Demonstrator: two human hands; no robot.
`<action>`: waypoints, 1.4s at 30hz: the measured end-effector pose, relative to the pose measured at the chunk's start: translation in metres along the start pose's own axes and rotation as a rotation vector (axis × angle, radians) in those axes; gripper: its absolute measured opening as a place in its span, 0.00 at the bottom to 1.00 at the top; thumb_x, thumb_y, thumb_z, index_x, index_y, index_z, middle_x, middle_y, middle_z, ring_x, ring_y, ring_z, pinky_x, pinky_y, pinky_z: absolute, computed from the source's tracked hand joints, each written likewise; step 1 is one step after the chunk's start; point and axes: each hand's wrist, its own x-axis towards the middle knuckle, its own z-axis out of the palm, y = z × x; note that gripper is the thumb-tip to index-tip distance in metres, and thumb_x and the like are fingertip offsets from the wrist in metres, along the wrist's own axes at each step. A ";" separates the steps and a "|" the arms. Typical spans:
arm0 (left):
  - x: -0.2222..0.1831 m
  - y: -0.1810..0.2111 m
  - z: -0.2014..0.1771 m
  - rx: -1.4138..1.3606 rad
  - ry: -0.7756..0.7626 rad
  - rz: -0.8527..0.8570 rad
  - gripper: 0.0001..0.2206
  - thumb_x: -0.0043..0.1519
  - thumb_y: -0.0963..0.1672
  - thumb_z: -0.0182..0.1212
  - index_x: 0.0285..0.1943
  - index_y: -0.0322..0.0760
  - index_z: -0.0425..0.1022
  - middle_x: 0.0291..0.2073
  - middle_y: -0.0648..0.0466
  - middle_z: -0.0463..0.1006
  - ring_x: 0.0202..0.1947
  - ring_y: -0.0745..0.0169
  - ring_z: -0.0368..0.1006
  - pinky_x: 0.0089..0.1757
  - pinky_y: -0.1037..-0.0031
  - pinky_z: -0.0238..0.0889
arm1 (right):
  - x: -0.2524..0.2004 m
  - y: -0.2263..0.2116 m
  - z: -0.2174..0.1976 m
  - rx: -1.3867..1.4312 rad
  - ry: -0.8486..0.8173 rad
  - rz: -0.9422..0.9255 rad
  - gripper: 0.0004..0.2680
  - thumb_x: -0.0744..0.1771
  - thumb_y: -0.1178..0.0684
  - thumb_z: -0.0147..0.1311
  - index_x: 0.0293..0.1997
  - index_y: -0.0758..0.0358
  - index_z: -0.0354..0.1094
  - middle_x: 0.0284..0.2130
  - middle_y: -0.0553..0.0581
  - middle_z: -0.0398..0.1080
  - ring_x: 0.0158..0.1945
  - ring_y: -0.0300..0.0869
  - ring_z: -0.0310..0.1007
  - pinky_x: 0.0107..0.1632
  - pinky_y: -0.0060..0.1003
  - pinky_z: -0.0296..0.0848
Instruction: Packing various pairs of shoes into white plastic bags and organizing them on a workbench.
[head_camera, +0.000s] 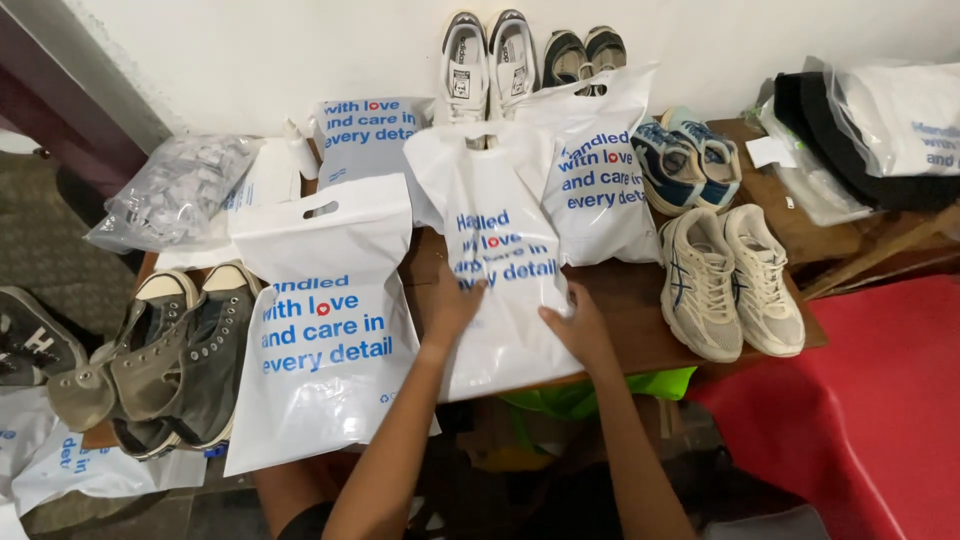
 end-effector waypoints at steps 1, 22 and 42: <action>-0.012 -0.004 0.002 0.000 -0.002 -0.001 0.29 0.64 0.52 0.60 0.68 0.33 0.59 0.55 0.34 0.76 0.59 0.34 0.72 0.54 0.50 0.69 | -0.012 0.004 -0.003 0.000 0.000 0.002 0.34 0.64 0.33 0.59 0.73 0.65 0.52 0.64 0.76 0.61 0.69 0.64 0.59 0.69 0.60 0.61; 0.192 -0.034 -0.017 -0.298 0.451 -0.076 0.17 0.70 0.48 0.55 0.58 0.28 0.73 0.47 0.43 0.80 0.52 0.47 0.78 0.42 0.64 0.78 | 0.242 -0.001 -0.006 0.179 0.203 -0.118 0.15 0.69 0.47 0.54 0.50 0.72 0.75 0.32 0.65 0.76 0.34 0.46 0.80 0.38 0.38 0.83; 0.109 0.017 -0.090 -0.309 0.348 0.269 0.12 0.75 0.45 0.39 0.52 0.33 0.68 0.41 0.49 0.74 0.46 0.57 0.70 0.47 0.62 0.66 | 0.215 -0.023 -0.072 0.400 0.118 -0.308 0.12 0.69 0.56 0.58 0.57 0.71 0.67 0.41 0.62 0.69 0.42 0.45 0.73 0.44 0.35 0.76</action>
